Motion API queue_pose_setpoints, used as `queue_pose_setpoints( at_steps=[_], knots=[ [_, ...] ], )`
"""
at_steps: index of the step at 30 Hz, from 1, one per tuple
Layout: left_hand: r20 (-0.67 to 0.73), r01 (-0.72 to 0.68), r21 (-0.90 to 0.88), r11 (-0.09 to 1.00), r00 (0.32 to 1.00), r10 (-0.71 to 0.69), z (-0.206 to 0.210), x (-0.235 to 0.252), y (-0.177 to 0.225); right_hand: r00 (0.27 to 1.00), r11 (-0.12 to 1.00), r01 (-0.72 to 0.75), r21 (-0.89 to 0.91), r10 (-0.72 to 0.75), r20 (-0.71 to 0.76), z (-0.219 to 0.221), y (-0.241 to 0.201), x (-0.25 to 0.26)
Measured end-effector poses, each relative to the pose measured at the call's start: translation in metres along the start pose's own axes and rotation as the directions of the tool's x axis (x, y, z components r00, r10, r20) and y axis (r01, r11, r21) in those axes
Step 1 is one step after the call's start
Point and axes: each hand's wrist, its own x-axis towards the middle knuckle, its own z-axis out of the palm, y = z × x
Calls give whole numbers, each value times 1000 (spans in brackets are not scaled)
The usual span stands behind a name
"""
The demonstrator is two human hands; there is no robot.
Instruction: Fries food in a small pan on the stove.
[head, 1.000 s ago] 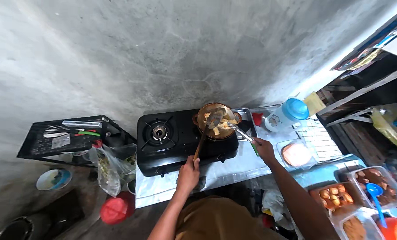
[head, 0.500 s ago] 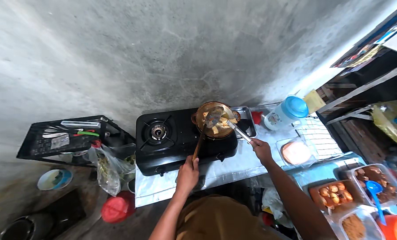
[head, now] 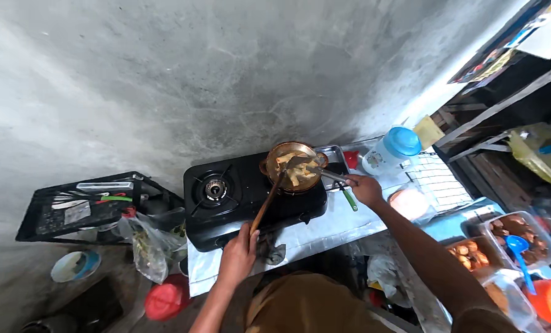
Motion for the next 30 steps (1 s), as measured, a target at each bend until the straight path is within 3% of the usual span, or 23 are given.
queue_pose_setpoints(
  at_steps=[5,21,30],
  knots=[
    [-22,-107,113,988,994,110,-5,-16,-19,998,1000,16,-20,-15,59,-28,-12,15],
    [29,-34,142,989,999,30,59,-15,10,981,958,169,-230,-141,136,-59,-45,56],
    [-25,-102,246,964,993,112,69,-24,12,987,932,136,-336,-98,128,-75,-83,48]
  ],
)
